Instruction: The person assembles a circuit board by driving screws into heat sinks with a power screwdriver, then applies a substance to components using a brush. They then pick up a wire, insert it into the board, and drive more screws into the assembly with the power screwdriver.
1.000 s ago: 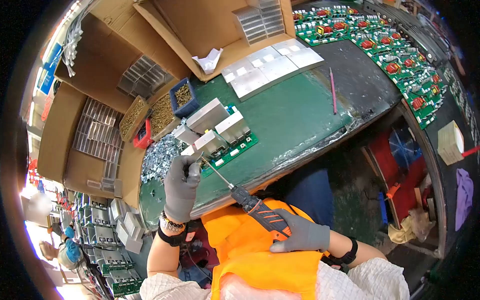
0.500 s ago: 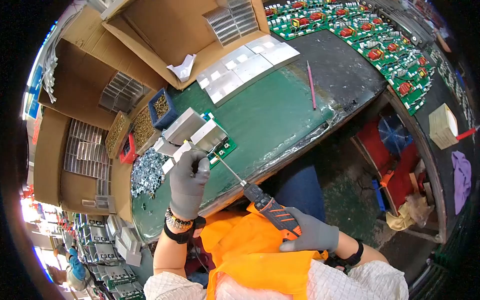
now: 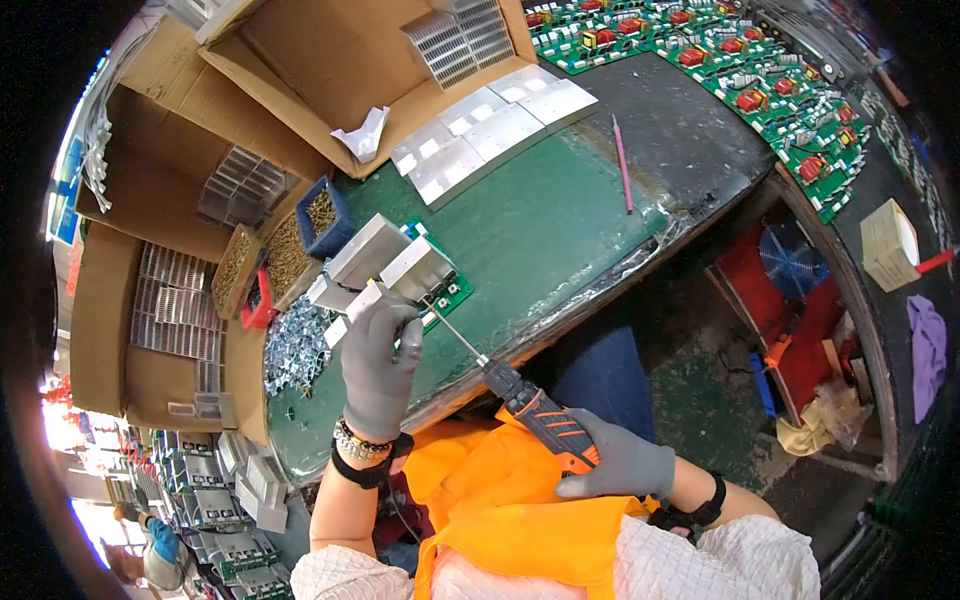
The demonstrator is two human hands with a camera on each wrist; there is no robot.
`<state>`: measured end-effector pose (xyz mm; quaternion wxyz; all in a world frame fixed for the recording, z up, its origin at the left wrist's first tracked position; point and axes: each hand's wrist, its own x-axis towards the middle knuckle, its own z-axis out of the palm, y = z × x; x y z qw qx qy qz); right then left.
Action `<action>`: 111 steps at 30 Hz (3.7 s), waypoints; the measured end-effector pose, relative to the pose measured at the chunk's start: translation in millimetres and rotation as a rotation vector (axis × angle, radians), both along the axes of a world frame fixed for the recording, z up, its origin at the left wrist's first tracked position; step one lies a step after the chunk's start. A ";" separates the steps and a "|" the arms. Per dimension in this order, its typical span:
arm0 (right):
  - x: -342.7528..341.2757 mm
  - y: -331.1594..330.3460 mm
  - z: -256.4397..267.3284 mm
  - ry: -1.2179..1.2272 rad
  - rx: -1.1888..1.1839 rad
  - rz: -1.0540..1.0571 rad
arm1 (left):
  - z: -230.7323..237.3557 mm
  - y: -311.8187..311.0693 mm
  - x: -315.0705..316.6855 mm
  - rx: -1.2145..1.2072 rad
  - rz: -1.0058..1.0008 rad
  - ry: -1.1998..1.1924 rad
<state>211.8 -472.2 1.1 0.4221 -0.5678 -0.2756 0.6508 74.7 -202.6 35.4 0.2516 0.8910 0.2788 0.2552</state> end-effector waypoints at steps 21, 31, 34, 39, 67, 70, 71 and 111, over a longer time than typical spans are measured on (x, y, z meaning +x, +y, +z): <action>0.3 24.0 -14.8 0.179 -0.096 -0.104 | -34.1 38.3 35.0 0.835 -0.072 0.212; 4.9 34.6 -9.6 0.175 -0.118 -0.084 | -35.3 38.9 37.9 0.871 -0.032 0.260; 6.7 34.7 -8.8 0.179 -0.126 -0.084 | -34.9 39.8 37.6 0.850 -0.041 0.268; 11.3 34.9 -8.9 0.219 -0.130 -0.084 | -33.9 38.0 38.1 0.799 -0.021 0.272; 3.3 9.5 -25.1 0.200 0.118 -0.139 | -13.2 289.0 38.3 0.159 0.081 0.752; -5.1 11.5 -21.9 0.244 0.311 -0.209 | -7.0 290.3 43.7 0.161 0.059 0.853; -5.2 12.0 -20.9 0.221 0.302 -0.223 | -7.8 292.0 45.2 0.175 0.040 0.883; -9.8 -6.6 -1.7 0.201 0.165 -0.148 | 0.6 279.6 29.4 0.208 0.180 0.736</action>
